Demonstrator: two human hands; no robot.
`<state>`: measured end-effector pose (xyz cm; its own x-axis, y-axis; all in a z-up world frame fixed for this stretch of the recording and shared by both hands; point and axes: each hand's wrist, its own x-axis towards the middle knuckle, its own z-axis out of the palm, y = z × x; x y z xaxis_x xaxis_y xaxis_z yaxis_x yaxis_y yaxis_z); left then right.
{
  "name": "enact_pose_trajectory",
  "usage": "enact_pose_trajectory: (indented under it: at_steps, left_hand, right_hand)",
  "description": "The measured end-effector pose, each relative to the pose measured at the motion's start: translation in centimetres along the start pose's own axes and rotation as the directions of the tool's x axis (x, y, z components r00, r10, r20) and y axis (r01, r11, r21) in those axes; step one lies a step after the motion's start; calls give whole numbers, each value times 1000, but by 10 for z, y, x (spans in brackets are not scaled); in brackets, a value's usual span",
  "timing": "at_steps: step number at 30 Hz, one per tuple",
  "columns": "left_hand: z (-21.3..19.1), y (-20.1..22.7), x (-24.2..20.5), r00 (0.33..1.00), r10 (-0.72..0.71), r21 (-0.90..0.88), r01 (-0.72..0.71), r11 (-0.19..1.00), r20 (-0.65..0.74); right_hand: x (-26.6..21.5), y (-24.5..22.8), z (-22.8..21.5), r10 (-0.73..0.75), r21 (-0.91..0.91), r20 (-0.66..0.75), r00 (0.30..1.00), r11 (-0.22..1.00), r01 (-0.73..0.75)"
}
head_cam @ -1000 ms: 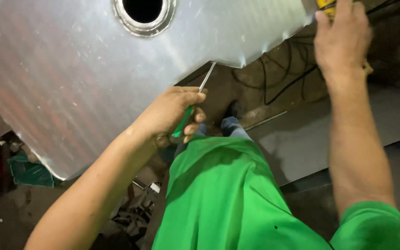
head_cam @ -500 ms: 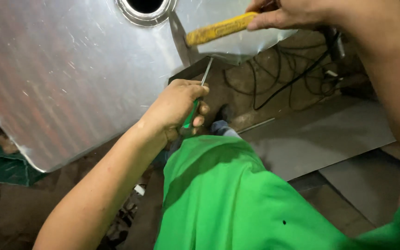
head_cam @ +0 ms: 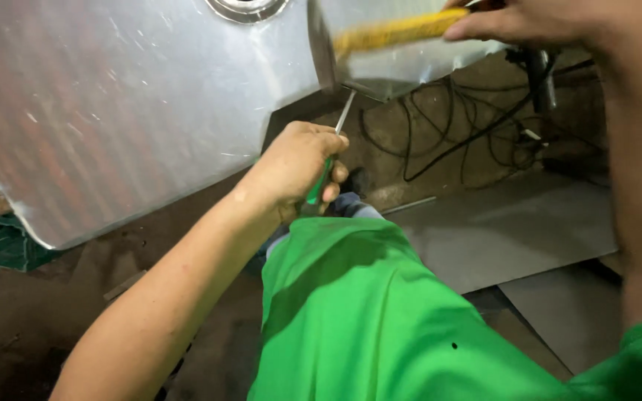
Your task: Assemble and spot-weld components of a metal tank using a hammer, screwdriver, and arc welding equipment.
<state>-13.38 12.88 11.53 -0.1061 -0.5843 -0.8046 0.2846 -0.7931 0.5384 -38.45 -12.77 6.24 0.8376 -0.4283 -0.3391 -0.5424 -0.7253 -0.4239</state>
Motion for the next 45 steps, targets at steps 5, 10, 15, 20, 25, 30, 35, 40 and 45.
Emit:
enact_pose_trajectory:
  at_steps: [5,10,15,20,25,30,35,40,45]
  left_hand:
    - [3,-23,1,999,14,65,-12,998,-32]
    - [-14,-94,29,978,205,148,-199,969,-28]
    - [-52,-149,88,897,439,289,-410,865,-42]
    - [-73,-149,118,785,619,590,-490,642,-21]
    - [-88,-166,153,690,715,519,-653,552,108]
    - [-94,-173,152,734,677,563,-584,585,57]
    - [-90,-183,166,731,681,548,-585,598,38]
    - [-86,-172,159,707,707,595,-581,555,30]
    - [-83,-165,147,750,661,628,-517,582,5]
  right_hand:
    - [-53,-59,3,312,138,-281,908,949,-283]
    - [-85,-72,65,334,662,-527,781,738,132]
    - [-111,-111,129,507,852,-382,773,517,82]
    - [-134,-152,176,639,778,-481,600,627,-44]
    - [-147,-159,209,804,674,-316,504,564,-476]
    - [-132,-161,208,383,189,-515,767,923,-334]
    - [-102,-134,198,237,-110,-382,893,948,-299]
    - [-94,-109,191,211,-149,-411,887,944,-294]
    - [-86,-98,201,154,-122,-419,895,967,-223]
